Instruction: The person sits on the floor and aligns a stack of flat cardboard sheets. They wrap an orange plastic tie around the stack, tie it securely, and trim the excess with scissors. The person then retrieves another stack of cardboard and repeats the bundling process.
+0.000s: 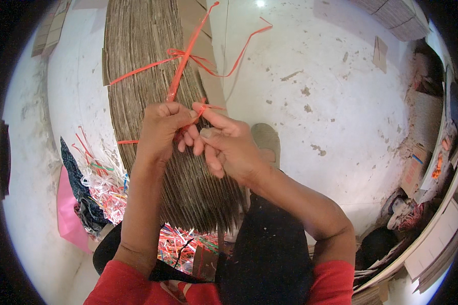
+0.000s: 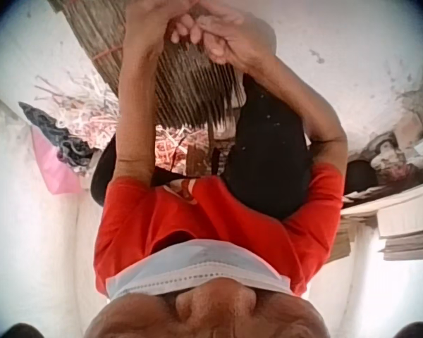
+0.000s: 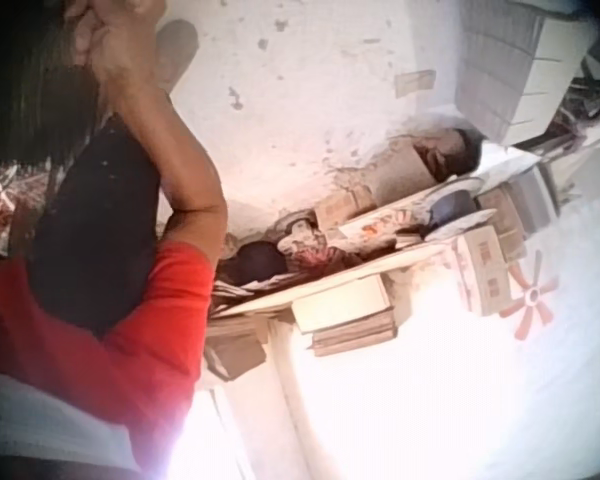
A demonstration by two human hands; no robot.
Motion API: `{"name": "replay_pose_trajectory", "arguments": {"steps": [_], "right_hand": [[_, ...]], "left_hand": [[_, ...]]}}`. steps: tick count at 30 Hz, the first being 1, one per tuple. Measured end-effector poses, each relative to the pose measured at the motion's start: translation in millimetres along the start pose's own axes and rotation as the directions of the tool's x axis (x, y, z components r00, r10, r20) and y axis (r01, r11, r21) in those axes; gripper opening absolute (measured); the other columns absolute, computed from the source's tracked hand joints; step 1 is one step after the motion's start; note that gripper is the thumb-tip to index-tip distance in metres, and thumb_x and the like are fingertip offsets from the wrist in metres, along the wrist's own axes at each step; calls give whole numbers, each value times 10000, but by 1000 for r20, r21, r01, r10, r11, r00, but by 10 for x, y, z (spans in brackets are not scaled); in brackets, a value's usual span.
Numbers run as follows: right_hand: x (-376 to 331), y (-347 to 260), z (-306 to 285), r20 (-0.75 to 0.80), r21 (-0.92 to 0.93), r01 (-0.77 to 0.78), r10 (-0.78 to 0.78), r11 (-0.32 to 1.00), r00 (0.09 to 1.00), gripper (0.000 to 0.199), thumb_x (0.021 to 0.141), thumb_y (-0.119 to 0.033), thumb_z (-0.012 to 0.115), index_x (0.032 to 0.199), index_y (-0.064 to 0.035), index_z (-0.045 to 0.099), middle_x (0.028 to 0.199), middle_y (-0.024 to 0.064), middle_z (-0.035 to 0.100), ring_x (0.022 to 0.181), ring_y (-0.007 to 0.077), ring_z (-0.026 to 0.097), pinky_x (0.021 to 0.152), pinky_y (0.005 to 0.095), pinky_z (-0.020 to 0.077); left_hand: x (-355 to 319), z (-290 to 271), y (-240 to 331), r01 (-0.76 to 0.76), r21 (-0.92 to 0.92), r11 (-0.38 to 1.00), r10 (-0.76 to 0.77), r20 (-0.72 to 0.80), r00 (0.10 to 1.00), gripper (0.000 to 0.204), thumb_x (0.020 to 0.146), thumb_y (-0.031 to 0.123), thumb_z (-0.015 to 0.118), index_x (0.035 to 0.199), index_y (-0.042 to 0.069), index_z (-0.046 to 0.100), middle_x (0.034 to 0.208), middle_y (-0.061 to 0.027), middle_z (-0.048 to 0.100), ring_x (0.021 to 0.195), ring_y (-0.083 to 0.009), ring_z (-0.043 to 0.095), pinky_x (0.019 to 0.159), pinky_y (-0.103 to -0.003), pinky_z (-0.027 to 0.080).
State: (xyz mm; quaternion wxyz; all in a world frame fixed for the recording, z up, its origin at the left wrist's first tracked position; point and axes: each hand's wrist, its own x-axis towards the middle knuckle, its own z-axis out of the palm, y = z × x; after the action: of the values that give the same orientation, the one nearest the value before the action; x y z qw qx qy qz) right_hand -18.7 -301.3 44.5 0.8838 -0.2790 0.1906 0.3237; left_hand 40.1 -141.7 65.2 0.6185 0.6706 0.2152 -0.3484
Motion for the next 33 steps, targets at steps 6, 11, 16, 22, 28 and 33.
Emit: {"name": "replay_pose_trajectory", "arguments": {"steps": [6,11,16,22,28,33], "right_hand": [[84,-175,9,46,-817,194,-273,544,961,157,883,-103,503,901,1,619,638,79,565,517,139,553,463,285,431],[201,-278,-288,284,-957,221,-444,-188,850,144,824,-102,510,811,-1,611,656,114,576,590,171,573,579,350,439],[331,-162,-580,-98,-754,72,-220,653,971,149,815,-112,517,742,-2,587,676,78,593,538,135,501,492,279,402],[402,-50,-376,-64,45,162,-159,986,985,227,873,-126,501,686,0,479,640,107,558,474,120,468,380,207,339],[524,-219,-287,40,-198,37,-30,980,999,280,891,-185,531,656,-69,433,565,34,482,391,69,356,332,193,251],[577,-255,-515,-122,-477,-77,21,875,992,261,870,-202,567,661,-102,445,551,-19,436,403,33,297,346,194,224]], "left_hand": [[-19,-50,132,-51,167,985,21,177,984,146,816,96,614,724,-17,612,574,-84,608,438,-118,550,362,-215,389],[-75,-317,-32,-465,878,113,642,292,709,153,803,136,641,735,1,612,697,-73,648,598,-185,611,520,-311,469],[-210,-398,-61,-540,802,257,645,274,714,200,800,189,651,754,1,601,739,-94,635,709,-215,622,637,-338,481],[30,-309,-200,-464,-104,880,475,240,847,293,877,211,590,679,5,524,719,-108,622,658,-151,567,602,-265,451],[75,-235,-115,-363,-58,930,366,249,897,379,949,255,479,636,44,452,588,-37,479,515,-95,426,460,-225,346],[90,-530,-215,-514,238,824,449,277,849,375,952,219,472,625,43,427,554,-5,422,488,-79,375,437,-234,305]]}}
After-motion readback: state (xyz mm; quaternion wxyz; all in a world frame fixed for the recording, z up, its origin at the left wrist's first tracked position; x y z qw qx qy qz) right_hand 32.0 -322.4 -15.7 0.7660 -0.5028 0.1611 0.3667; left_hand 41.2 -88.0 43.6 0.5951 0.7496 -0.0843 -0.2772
